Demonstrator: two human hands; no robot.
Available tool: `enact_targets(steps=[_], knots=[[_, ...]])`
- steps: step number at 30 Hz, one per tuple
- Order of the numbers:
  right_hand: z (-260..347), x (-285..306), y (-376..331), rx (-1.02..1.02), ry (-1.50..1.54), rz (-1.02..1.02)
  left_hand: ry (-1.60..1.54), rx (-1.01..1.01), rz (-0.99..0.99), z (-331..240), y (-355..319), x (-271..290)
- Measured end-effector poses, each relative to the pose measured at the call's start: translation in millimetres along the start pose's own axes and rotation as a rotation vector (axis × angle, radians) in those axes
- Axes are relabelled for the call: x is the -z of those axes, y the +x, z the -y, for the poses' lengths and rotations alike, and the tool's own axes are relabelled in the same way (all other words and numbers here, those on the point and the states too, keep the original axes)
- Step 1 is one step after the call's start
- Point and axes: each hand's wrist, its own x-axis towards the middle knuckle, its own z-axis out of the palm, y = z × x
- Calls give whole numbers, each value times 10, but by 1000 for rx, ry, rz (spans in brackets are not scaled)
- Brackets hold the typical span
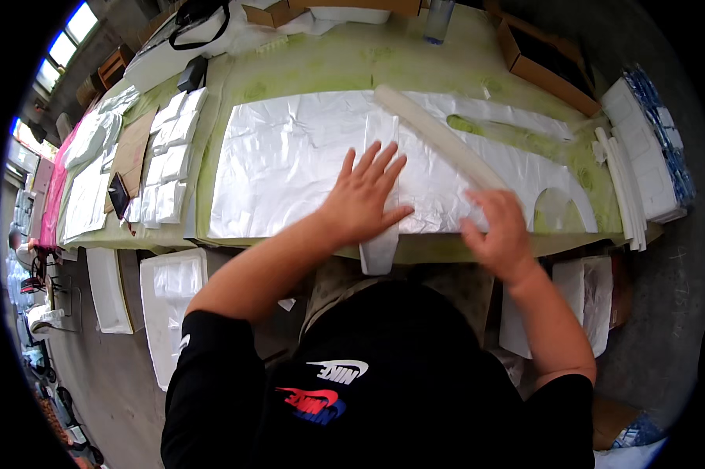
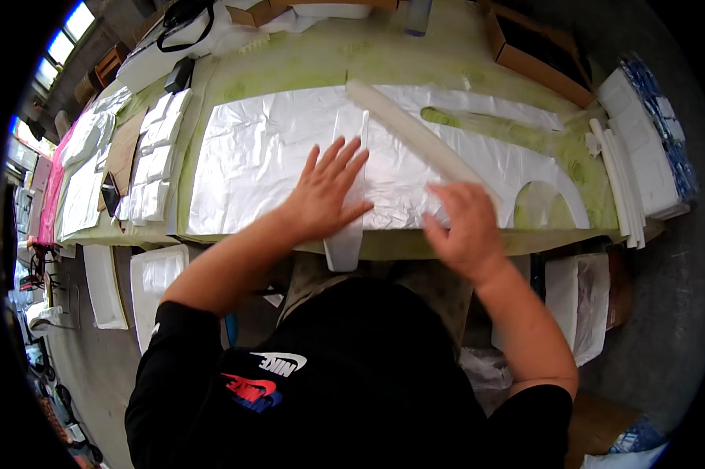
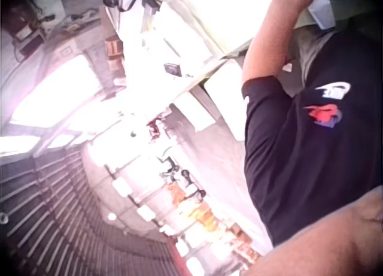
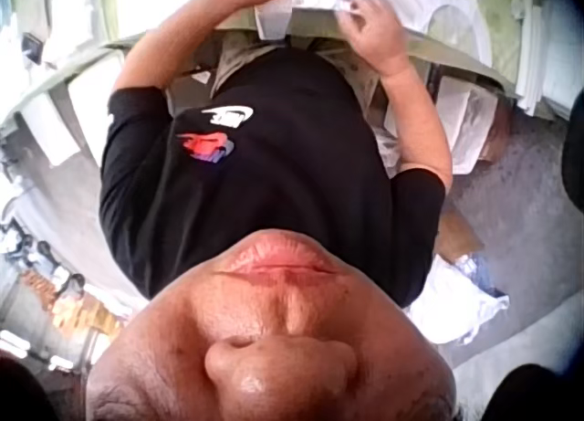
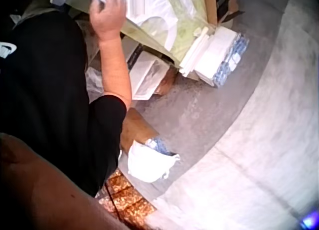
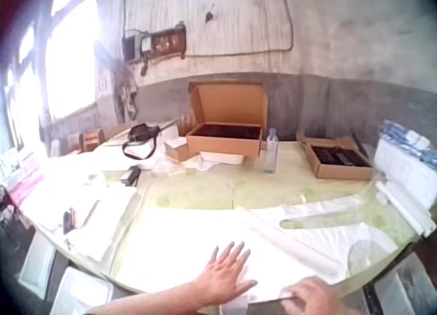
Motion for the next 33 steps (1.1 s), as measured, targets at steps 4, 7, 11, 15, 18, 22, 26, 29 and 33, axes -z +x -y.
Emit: enact_targets(steps=[4, 7, 11, 15, 18, 22, 26, 29, 33], knots=[[596, -470, -260, -494, 745, 481, 107, 32, 60, 198, 247, -36], [566, -1076, -460, -716, 834, 557, 116, 37, 104, 93, 276, -132], [682, -1192, -166, -848, 1116, 702, 112, 47, 76, 125, 289, -126], [720, -1065, -282, -672, 1141, 722, 93, 127, 105, 64, 333, -180], [677, -1035, -304, -618, 1101, 734, 115, 229, 125, -32, 527, -134], [632, -1001, -351, -604, 1105, 741, -60, 280, 6, 17, 766, -133], [652, -888, -419, -648, 1319, 628, -393, 110, -259, 305, 571, -86], [690, -796, -430, -693, 1463, 560, -361, -203, -98, 422, -29, 167], [776, -680, -352, -665, 1465, 560, -176, -224, 116, 21, -391, 307]])
